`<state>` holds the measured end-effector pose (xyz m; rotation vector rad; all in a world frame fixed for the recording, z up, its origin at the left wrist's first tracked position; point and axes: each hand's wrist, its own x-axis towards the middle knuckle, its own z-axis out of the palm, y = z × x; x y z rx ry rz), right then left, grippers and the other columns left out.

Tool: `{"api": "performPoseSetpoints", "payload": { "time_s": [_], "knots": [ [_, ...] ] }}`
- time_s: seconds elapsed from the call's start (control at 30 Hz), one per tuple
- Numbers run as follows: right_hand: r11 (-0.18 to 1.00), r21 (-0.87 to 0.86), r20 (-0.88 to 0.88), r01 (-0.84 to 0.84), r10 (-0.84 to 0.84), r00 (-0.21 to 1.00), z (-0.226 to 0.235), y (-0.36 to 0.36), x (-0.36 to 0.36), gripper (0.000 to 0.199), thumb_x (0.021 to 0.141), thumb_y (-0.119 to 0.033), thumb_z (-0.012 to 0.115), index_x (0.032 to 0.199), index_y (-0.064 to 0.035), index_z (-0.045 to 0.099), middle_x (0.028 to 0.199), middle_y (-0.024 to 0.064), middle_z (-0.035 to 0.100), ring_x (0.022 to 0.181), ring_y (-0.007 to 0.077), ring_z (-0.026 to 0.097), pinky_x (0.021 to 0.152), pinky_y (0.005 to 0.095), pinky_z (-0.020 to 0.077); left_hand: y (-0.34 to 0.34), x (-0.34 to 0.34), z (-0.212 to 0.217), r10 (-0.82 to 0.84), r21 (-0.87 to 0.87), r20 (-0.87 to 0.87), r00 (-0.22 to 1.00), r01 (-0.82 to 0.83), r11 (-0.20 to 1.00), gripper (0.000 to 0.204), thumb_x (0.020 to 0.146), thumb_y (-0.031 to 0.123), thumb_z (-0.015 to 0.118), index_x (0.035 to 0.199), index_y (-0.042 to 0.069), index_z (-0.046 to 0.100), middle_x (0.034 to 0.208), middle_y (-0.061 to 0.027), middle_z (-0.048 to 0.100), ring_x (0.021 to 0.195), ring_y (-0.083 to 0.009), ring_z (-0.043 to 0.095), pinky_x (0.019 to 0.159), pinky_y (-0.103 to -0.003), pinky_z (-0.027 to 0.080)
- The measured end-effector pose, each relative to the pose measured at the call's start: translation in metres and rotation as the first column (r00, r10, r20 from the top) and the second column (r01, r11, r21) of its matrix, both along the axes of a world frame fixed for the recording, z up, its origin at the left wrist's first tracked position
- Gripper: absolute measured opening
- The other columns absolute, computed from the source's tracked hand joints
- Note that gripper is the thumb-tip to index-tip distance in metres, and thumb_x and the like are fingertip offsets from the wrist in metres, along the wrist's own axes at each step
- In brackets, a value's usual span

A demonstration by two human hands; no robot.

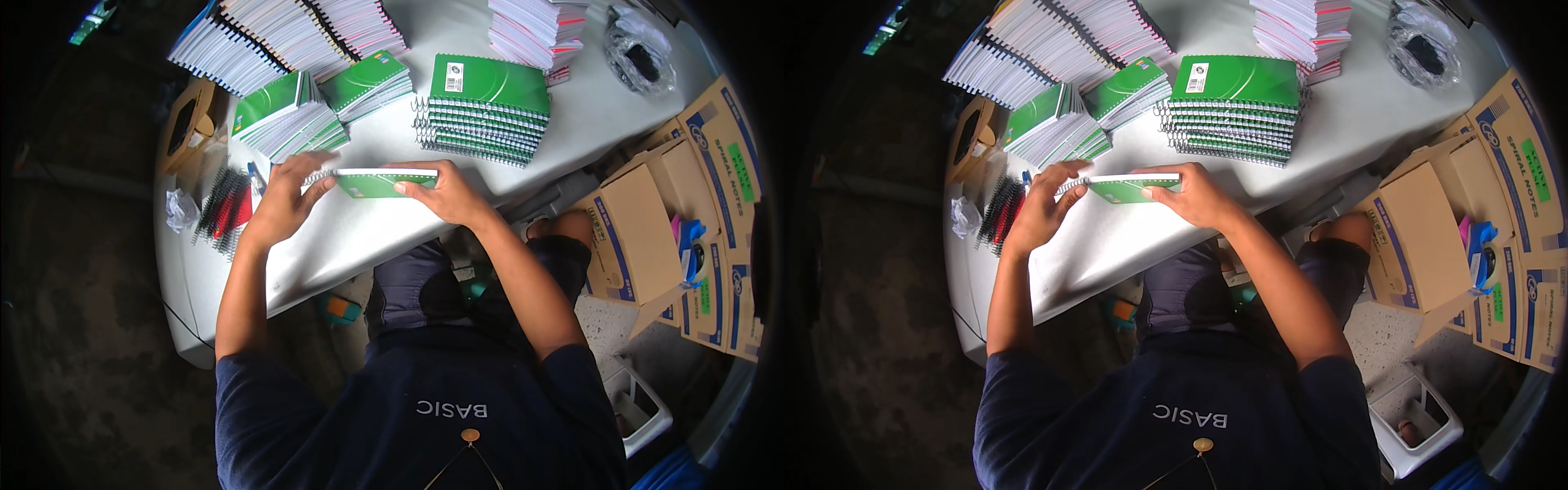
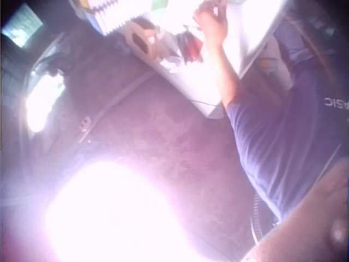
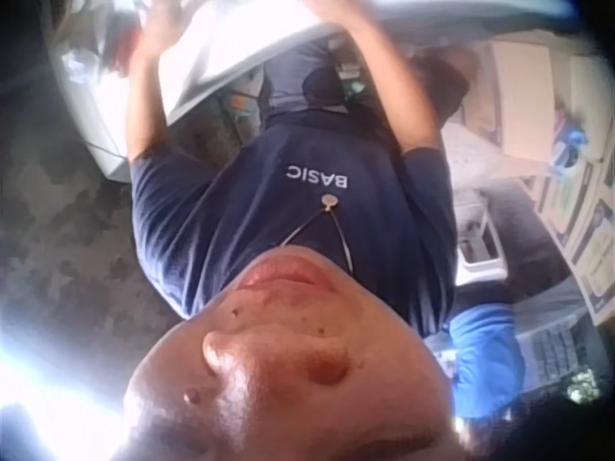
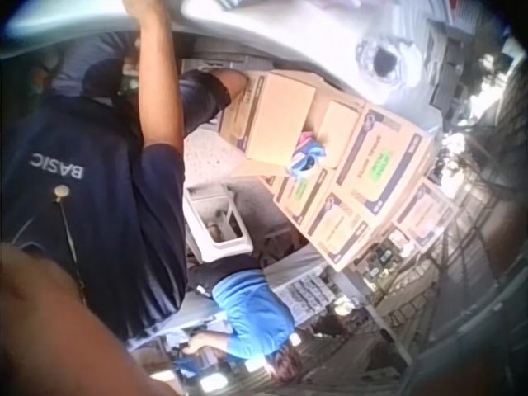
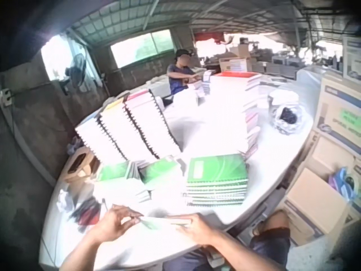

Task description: The person is assembling spiral notebooks by picking up paper stacks with covers and threading plastic spiral coils through the pre-punched holes along the edge by hand.

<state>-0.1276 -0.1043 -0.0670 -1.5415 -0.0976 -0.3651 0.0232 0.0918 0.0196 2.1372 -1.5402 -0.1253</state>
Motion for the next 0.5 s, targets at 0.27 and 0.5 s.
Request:
{"api": "performPoseSetpoints", "payload": {
  "time_s": [0.27,0.5],
  "knots": [
    [0.962,-0.198,0.192,0.189,-0.150,0.970,-0.004,0.022,-0.012,0.037,0.079,0.006,0.057,0.114,-0.0061,0.063,0.107,0.0121,0.066,0.093,0.0191,0.062,0.081,0.0284,0.0491,0.003,-0.043,-0.049,0.216,-0.111,0.633,0.743,-0.190,0.976,0.099,0.076,0.066,0.053,0.137,-0.007,0.026,0.141,-0.0319,0.025,0.133,-0.0473,0.020,0.104,-0.060,0.011],
    [0.955,-0.193,0.197,0.226,-0.188,0.962,-0.003,0.049,-0.032,0.034,0.079,0.004,0.061,0.112,-0.0057,0.063,0.103,0.0144,0.066,0.091,0.0278,0.066,0.076,0.0322,0.0517,0.013,-0.036,-0.048,0.363,-0.306,0.672,0.646,-0.204,0.930,0.114,0.077,0.074,0.040,0.139,-0.014,0.003,0.143,-0.0389,0.005,0.134,-0.0532,-0.003,0.101,-0.064,-0.011]
  ]
}}
